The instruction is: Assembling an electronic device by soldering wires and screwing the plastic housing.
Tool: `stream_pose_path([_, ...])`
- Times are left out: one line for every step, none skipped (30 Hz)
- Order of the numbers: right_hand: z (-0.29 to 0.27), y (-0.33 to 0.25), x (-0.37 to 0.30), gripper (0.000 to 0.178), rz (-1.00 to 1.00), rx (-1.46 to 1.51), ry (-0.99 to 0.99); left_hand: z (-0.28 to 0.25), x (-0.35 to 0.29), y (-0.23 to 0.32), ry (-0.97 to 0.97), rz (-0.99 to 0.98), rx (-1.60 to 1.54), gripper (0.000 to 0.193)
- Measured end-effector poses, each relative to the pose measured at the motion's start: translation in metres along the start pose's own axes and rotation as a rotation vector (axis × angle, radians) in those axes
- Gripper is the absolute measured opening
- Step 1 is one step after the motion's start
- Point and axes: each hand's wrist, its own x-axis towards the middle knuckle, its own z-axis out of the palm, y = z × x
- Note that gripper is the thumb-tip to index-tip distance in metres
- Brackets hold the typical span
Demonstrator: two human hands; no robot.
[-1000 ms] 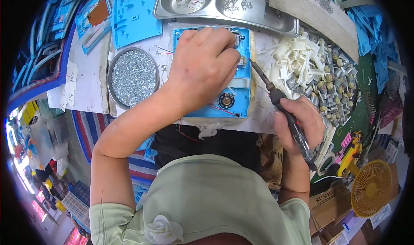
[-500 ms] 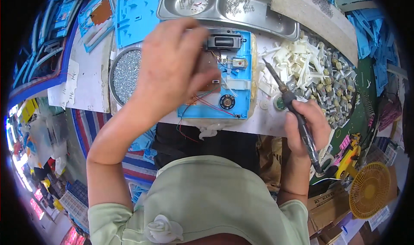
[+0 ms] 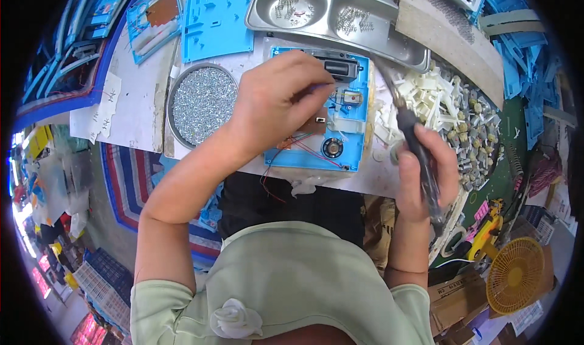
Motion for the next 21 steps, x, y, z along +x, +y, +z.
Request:
stream_pose_path([0.010, -0.005, 0.004, 0.042, 0.062, 0.063, 0.016, 0.006, -0.001, 0.001, 0.034, -0.084, -0.120, 0.011])
stream_pose_path([0.022, -0.012, 0.012, 0.043, 0.123, 0.128, 0.032, 0.009, -0.002, 0.003, 0.068, -0.168, -0.238, 0.008])
stream_pose_path([0.032, -0.016, 0.018, 0.045, 0.186, 0.190, 0.047, 0.007, -0.001, 0.007, 0.037, -0.330, -0.327, 0.009])
stream_pose_path([0.038, -0.014, 0.025, 0.046, 0.160, 0.178, 0.015, 0.004, 0.001, 0.014, 0.003, -0.490, -0.413, 0.010])
stream_pose_path([0.044, -0.010, 0.033, 0.047, 0.134, 0.166, -0.017, 0.002, 0.002, 0.018, -0.031, -0.651, -0.498, 0.011])
stream_pose_path([0.050, -0.007, 0.041, 0.048, 0.109, 0.155, -0.050, 0.002, 0.002, 0.015, -0.025, -0.627, -0.490, 0.010])
stream_pose_path([0.055, -0.007, 0.047, 0.049, 0.125, 0.152, -0.078, 0.003, 0.001, 0.010, -0.019, -0.604, -0.483, 0.010])
stream_pose_path([0.060, -0.009, 0.053, 0.050, 0.141, 0.149, -0.106, 0.002, 0.000, 0.007, -0.014, -0.581, -0.476, 0.010])
stream_pose_path([0.064, -0.008, 0.058, 0.051, 0.158, 0.143, -0.135, 0.002, 0.000, 0.007, -0.018, -0.557, -0.441, 0.010])
stream_pose_path([0.067, -0.004, 0.060, 0.052, 0.153, 0.160, -0.144, 0.001, 0.000, 0.007, -0.022, -0.532, -0.407, 0.010])
stream_pose_path([0.070, -0.003, 0.063, 0.053, 0.157, 0.172, -0.145, 0.001, 0.000, 0.006, -0.027, -0.508, -0.372, 0.010])
stream_pose_path([0.072, -0.004, 0.066, 0.053, 0.163, 0.182, -0.146, 0.001, 0.000, 0.008, -0.052, -0.518, -0.341, 0.011])
stream_pose_path([0.074, -0.004, 0.067, 0.053, 0.169, 0.192, -0.147, -0.001, 0.001, 0.009, -0.077, -0.528, -0.311, 0.011])
stream_pose_path([0.076, -0.002, 0.068, 0.053, 0.137, 0.174, -0.140, -0.001, 0.002, 0.010, -0.102, -0.538, -0.280, 0.012])
stream_pose_path([0.078, 0.000, 0.068, 0.052, 0.103, 0.160, -0.135, 0.000, 0.001, 0.009, -0.078, -0.475, -0.254, 0.013])
stream_pose_path([0.080, 0.002, 0.067, 0.052, 0.070, 0.146, -0.129, 0.002, -0.001, 0.005, -0.054, -0.412, -0.228, 0.013])
stream_pose_path([0.079, 0.001, 0.067, 0.052, 0.073, 0.144, -0.126, 0.004, -0.003, 0.003, -0.029, -0.349, -0.202, 0.014])
stream_pose_path([0.078, 0.001, 0.066, 0.052, 0.077, 0.141, -0.123, 0.004, -0.003, 0.001, -0.026, -0.326, -0.213, 0.014])
stream_pose_path([0.077, 0.001, 0.066, 0.052, 0.082, 0.137, -0.119, 0.004, -0.003, -0.002, -0.023, -0.303, -0.223, 0.014])
stream_pose_path([0.077, 0.001, 0.065, 0.052, 0.094, 0.136, -0.105, 0.004, -0.003, -0.003, -0.020, -0.280, -0.234, 0.015])
stream_pose_path([0.077, 0.003, 0.063, 0.052, 0.107, 0.138, -0.091, 0.004, -0.003, -0.003, -0.024, -0.295, -0.254, 0.013])
